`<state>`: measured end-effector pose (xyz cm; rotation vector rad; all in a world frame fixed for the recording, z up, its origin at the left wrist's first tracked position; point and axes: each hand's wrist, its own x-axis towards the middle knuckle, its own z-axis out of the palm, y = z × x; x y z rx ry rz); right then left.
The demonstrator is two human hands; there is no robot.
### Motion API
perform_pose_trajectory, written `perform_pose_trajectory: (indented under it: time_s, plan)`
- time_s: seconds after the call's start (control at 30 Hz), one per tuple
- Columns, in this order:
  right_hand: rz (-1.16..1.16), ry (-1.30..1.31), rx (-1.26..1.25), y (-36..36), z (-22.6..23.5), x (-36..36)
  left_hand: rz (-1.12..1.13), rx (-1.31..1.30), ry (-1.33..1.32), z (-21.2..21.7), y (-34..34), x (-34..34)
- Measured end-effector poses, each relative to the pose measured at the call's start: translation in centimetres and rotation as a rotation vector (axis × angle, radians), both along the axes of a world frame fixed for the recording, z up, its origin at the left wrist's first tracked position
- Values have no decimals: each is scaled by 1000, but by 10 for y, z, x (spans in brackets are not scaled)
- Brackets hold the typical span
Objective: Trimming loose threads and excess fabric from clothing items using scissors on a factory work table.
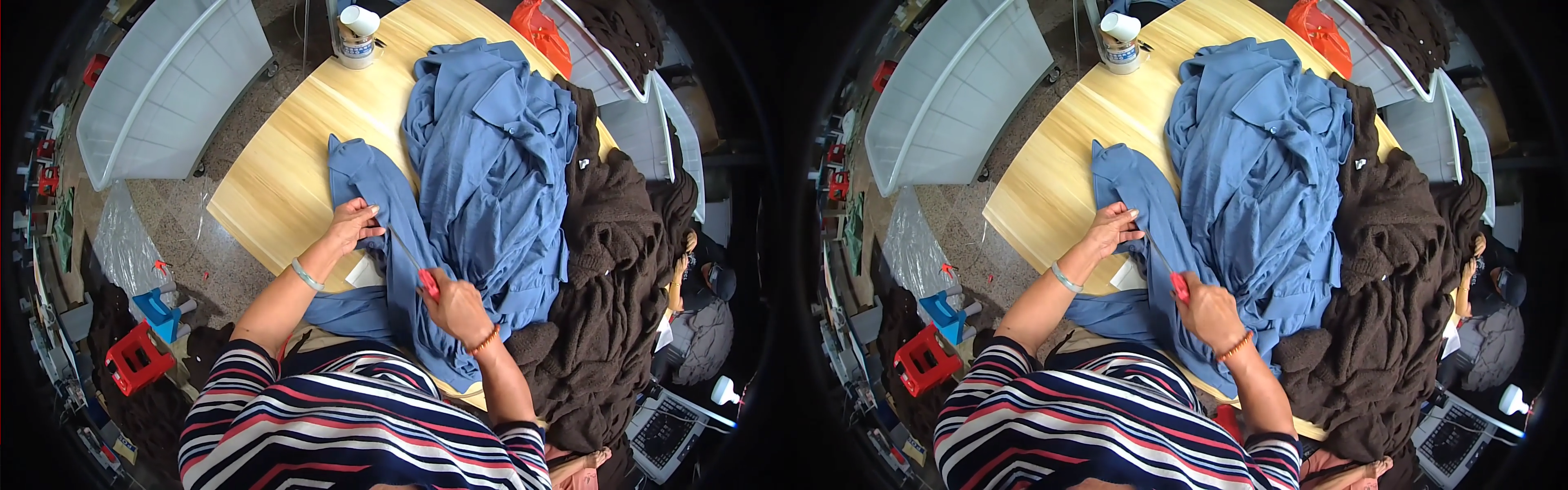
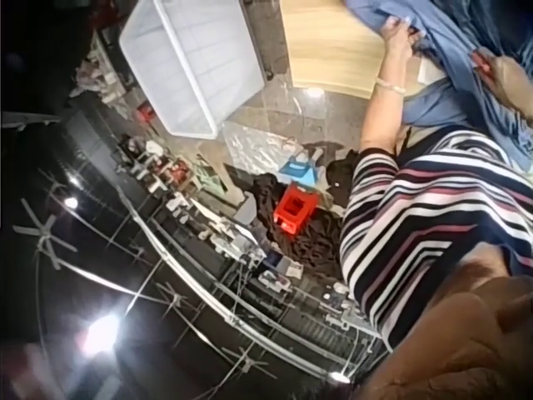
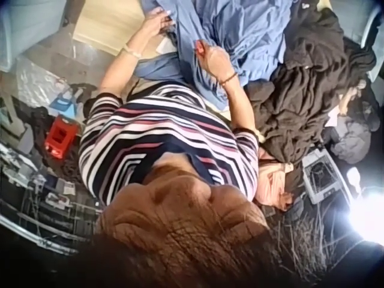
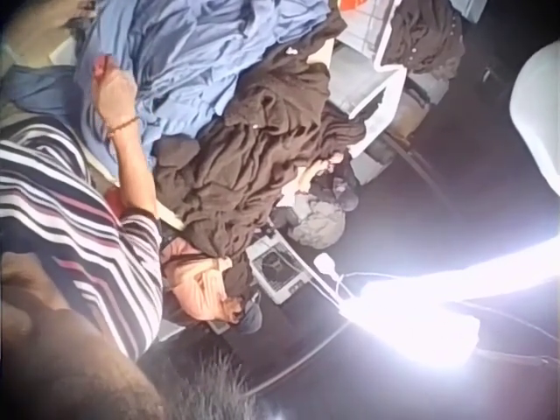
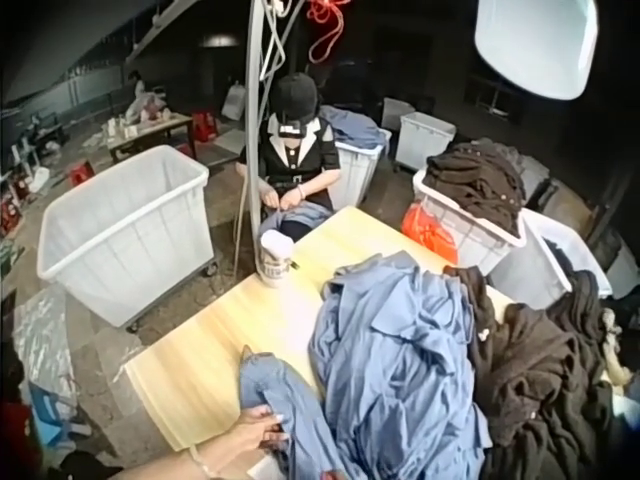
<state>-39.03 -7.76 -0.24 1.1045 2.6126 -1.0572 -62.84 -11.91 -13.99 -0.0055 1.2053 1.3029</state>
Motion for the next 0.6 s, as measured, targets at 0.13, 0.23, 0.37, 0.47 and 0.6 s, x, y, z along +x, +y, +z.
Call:
perform_pose_trajectory:
  time_s: [0.13,0.23,0.37,0.47,0.6]
  plan:
    - [58,-53,19,20,-10,-30,-42,26,62,2,3,-6]
    - [156,-57,-33,21,-10,-27,-60,95,188,-10,3,-23]
    - [119,41,-140,13,-17,0,-184,158,357,5,7,-26]
    - [13,115,-190,-3,-22,9,-337,199,599,-3,-14,-22]
    - [-124,171,-226,-23,-27,27,-585,303,1184,-6,-49,-12]
